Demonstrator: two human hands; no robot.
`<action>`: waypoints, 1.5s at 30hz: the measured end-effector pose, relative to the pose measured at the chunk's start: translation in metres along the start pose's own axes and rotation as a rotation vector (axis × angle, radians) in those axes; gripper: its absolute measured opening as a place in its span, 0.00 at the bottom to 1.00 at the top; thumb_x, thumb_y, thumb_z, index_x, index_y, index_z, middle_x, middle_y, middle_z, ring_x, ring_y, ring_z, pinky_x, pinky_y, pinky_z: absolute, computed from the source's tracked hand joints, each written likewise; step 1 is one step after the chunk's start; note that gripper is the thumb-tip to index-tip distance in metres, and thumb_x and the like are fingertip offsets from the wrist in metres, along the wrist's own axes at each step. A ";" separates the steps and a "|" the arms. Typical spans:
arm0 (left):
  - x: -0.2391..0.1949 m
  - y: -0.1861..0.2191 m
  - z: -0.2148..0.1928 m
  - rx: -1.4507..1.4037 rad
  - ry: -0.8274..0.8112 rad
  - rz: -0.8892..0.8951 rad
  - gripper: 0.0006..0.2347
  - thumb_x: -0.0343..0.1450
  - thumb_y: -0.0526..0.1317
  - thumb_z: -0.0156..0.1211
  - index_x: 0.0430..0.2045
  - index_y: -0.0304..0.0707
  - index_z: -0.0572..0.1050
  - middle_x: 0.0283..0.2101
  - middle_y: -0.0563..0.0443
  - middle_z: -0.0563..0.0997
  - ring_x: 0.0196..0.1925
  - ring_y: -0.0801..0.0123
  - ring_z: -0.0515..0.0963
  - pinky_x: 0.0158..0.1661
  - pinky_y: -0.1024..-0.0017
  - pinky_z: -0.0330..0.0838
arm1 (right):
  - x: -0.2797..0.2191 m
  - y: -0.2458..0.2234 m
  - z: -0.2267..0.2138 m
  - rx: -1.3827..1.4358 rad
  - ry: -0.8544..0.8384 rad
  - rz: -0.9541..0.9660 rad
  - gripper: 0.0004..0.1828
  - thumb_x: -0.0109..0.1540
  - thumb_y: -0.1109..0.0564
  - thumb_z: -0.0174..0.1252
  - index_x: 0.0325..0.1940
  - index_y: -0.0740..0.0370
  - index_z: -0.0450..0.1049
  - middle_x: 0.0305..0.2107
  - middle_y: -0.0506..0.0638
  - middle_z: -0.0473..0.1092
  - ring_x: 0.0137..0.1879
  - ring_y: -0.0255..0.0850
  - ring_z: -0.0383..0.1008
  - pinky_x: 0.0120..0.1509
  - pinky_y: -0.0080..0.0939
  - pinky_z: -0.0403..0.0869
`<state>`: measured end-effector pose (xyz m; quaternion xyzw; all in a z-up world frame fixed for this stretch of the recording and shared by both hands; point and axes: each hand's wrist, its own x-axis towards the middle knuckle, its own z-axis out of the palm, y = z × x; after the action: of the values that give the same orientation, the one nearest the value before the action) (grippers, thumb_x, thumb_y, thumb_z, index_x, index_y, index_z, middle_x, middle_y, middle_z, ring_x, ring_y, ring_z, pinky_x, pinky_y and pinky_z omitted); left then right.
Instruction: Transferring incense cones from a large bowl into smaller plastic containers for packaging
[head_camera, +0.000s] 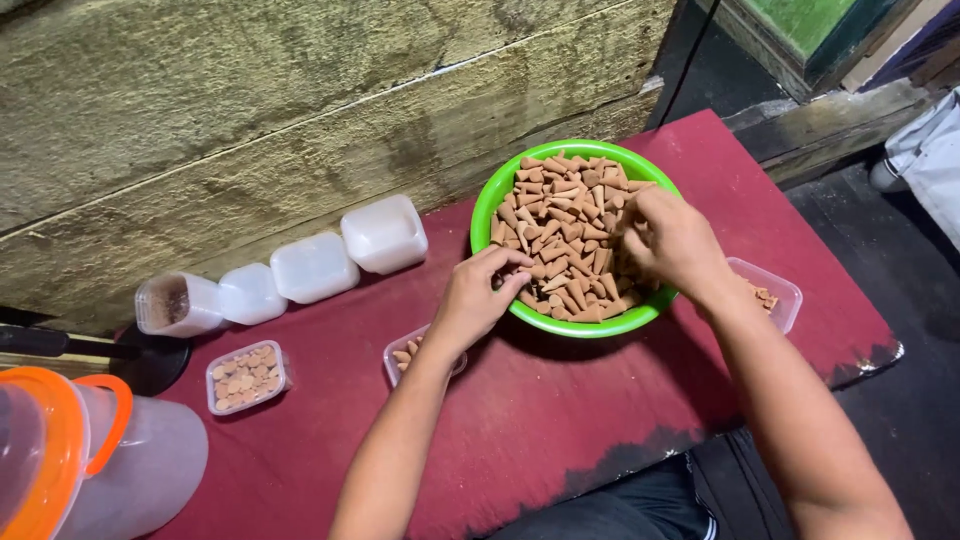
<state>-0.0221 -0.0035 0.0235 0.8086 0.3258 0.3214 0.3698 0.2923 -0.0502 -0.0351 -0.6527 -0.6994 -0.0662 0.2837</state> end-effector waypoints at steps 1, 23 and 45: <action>-0.002 0.002 -0.004 0.001 0.000 -0.001 0.06 0.69 0.37 0.68 0.37 0.50 0.82 0.30 0.50 0.82 0.36 0.61 0.84 0.37 0.68 0.80 | 0.000 -0.014 -0.009 0.001 0.000 0.000 0.08 0.60 0.54 0.62 0.42 0.47 0.71 0.35 0.45 0.67 0.48 0.45 0.75 0.47 0.47 0.77; -0.131 0.000 -0.096 0.237 0.027 -0.105 0.05 0.71 0.39 0.64 0.37 0.52 0.82 0.34 0.52 0.84 0.40 0.55 0.84 0.42 0.60 0.76 | -0.008 -0.222 -0.024 0.841 -0.287 -0.170 0.06 0.62 0.62 0.60 0.42 0.58 0.81 0.33 0.57 0.78 0.39 0.56 0.81 0.44 0.53 0.78; -0.156 -0.053 -0.055 0.607 0.028 -0.158 0.01 0.69 0.44 0.64 0.29 0.56 0.80 0.33 0.63 0.80 0.43 0.68 0.75 0.42 0.68 0.64 | -0.035 -0.238 0.072 0.295 -0.524 -0.377 0.05 0.64 0.53 0.57 0.37 0.54 0.73 0.29 0.48 0.70 0.42 0.47 0.74 0.44 0.46 0.77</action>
<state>-0.1700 -0.0734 -0.0342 0.8497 0.4739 0.1905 0.1309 0.0434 -0.0803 -0.0453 -0.4587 -0.8587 0.1542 0.1685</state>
